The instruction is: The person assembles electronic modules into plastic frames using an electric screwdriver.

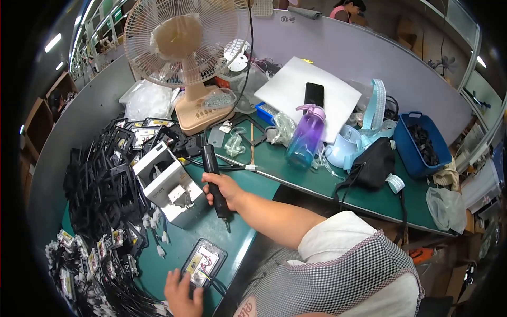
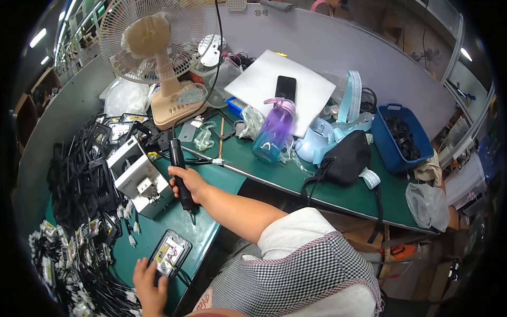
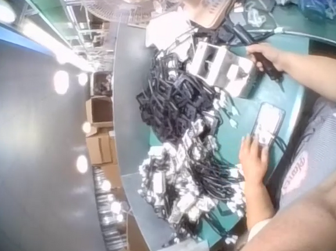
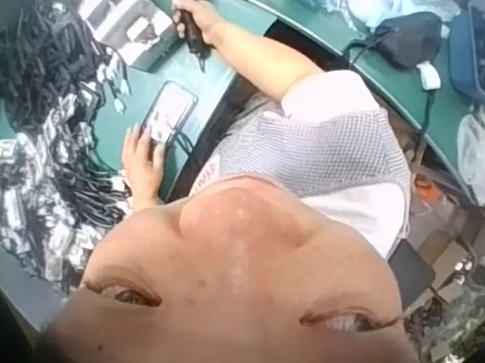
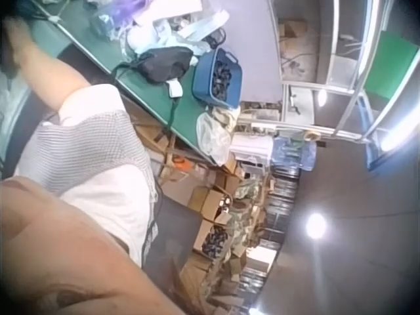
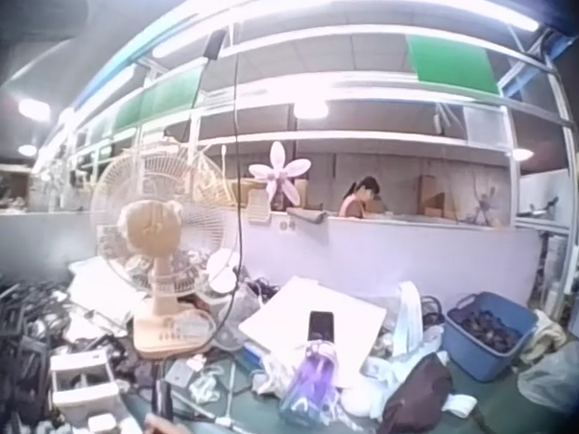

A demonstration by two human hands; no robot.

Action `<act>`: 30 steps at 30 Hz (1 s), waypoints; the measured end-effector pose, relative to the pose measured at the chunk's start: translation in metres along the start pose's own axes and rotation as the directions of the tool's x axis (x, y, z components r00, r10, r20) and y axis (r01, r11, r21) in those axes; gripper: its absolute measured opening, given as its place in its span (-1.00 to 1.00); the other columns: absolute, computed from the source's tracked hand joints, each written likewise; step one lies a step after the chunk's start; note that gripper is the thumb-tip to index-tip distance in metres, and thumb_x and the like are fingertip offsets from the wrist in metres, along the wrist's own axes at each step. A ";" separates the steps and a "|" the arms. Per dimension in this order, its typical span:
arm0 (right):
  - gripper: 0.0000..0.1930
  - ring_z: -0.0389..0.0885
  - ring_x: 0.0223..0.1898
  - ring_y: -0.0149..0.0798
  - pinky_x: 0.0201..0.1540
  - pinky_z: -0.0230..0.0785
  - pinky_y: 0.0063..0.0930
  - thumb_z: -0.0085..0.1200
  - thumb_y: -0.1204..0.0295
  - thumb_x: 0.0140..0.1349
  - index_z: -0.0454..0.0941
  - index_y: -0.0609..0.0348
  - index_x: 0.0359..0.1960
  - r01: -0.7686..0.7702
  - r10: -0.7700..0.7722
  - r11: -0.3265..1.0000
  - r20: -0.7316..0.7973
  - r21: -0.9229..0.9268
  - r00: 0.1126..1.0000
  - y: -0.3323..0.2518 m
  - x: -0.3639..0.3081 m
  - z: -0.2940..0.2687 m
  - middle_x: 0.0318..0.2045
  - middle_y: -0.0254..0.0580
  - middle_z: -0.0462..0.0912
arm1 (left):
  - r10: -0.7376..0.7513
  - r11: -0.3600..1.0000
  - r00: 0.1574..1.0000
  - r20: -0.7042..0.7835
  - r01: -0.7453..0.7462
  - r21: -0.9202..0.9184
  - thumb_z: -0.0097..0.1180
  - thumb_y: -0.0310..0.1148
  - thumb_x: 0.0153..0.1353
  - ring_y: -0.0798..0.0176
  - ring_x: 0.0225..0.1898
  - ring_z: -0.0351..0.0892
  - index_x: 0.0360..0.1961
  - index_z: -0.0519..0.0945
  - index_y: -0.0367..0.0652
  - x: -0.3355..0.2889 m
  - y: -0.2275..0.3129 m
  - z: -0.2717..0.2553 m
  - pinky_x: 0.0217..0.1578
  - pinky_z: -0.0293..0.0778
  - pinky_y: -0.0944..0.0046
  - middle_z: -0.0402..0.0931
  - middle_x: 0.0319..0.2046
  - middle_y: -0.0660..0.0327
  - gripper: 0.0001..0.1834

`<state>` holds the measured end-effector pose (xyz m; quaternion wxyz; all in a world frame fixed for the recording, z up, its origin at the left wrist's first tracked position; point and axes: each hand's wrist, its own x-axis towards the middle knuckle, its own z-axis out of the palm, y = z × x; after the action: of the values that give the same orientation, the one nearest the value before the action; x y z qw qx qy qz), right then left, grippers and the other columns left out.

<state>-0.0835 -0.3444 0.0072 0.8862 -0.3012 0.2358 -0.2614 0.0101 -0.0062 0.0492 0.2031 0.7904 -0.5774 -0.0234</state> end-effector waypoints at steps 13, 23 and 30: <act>-0.79 0.40 -0.59 -0.38 -0.51 0.36 -0.46 0.10 0.21 0.22 0.48 0.07 -0.36 0.330 -0.328 0.942 0.039 -0.057 0.944 -0.024 -0.016 -0.017 -0.57 -0.33 0.43 | -0.142 0.980 0.946 -0.290 0.093 -0.175 0.32 -0.38 -0.08 -0.02 0.03 0.50 -0.18 0.59 -0.15 -0.019 0.022 0.055 -0.03 0.45 0.10 0.52 -0.05 0.10 -0.63; -0.61 0.39 -0.41 -0.29 -0.26 0.30 -0.34 -0.09 0.10 0.34 0.42 0.17 -0.05 0.422 -0.370 0.906 0.559 0.040 0.742 -0.036 -0.048 0.039 -0.42 -0.24 0.44 | -0.224 0.970 0.883 -0.413 0.161 -0.180 0.30 -0.51 -0.12 0.03 -0.18 0.52 -0.34 0.60 -0.16 -0.043 0.015 0.061 -0.17 0.48 0.14 0.52 -0.29 0.16 -0.76; -0.60 0.43 -0.46 -0.29 -0.32 0.34 -0.32 -0.09 0.07 0.32 0.40 0.10 0.00 0.606 -0.489 0.795 0.592 0.000 0.641 -0.018 -0.060 0.054 -0.42 -0.25 0.44 | -0.212 0.969 0.903 -0.374 0.145 -0.201 0.29 -0.52 -0.12 0.03 -0.28 0.49 -0.40 0.56 -0.18 -0.037 0.018 0.061 -0.25 0.46 0.13 0.47 -0.40 0.16 -0.79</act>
<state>-0.1032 -0.2979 0.0726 0.7579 -0.5082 -0.1150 -0.3925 -0.0347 0.0053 -0.0080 0.3777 0.8087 -0.4458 0.0682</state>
